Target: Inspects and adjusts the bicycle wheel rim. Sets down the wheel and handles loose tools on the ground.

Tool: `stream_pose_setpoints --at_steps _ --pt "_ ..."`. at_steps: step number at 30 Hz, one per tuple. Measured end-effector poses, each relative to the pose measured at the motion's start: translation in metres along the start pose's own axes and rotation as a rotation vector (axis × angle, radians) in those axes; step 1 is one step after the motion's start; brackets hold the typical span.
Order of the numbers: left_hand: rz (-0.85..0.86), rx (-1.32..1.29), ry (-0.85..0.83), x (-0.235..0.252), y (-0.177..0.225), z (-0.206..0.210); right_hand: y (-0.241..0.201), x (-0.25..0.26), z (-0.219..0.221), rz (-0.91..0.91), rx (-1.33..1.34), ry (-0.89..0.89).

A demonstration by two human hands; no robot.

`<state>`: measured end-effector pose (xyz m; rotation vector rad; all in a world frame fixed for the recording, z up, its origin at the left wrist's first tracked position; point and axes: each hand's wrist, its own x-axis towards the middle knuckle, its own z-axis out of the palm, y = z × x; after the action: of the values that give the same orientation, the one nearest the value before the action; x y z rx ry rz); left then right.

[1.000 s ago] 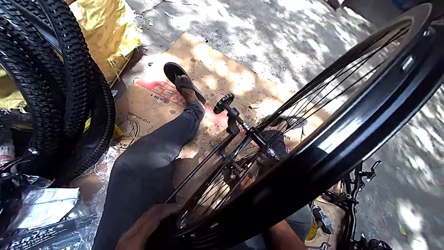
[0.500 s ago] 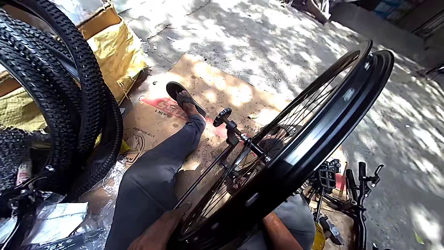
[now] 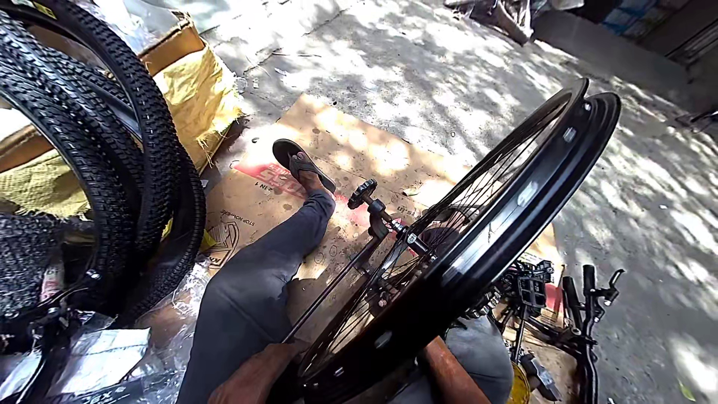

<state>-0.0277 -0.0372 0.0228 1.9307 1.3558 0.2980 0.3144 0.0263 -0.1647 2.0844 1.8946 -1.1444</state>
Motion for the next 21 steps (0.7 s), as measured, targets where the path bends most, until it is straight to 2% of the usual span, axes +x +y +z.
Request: stream_pose_setpoints --at_steps 8,13,21 --pt "0.192 -0.001 0.208 -0.004 -0.020 0.023 -0.012 -0.007 -0.010 0.045 -0.004 -0.064" --pt "0.233 -0.020 0.232 -0.003 -0.024 0.025 0.003 0.003 0.005 0.048 -0.037 -0.042" --pt "0.230 -0.018 0.241 -0.002 -0.023 0.026 0.003 0.002 0.006 0.021 -0.034 -0.026"
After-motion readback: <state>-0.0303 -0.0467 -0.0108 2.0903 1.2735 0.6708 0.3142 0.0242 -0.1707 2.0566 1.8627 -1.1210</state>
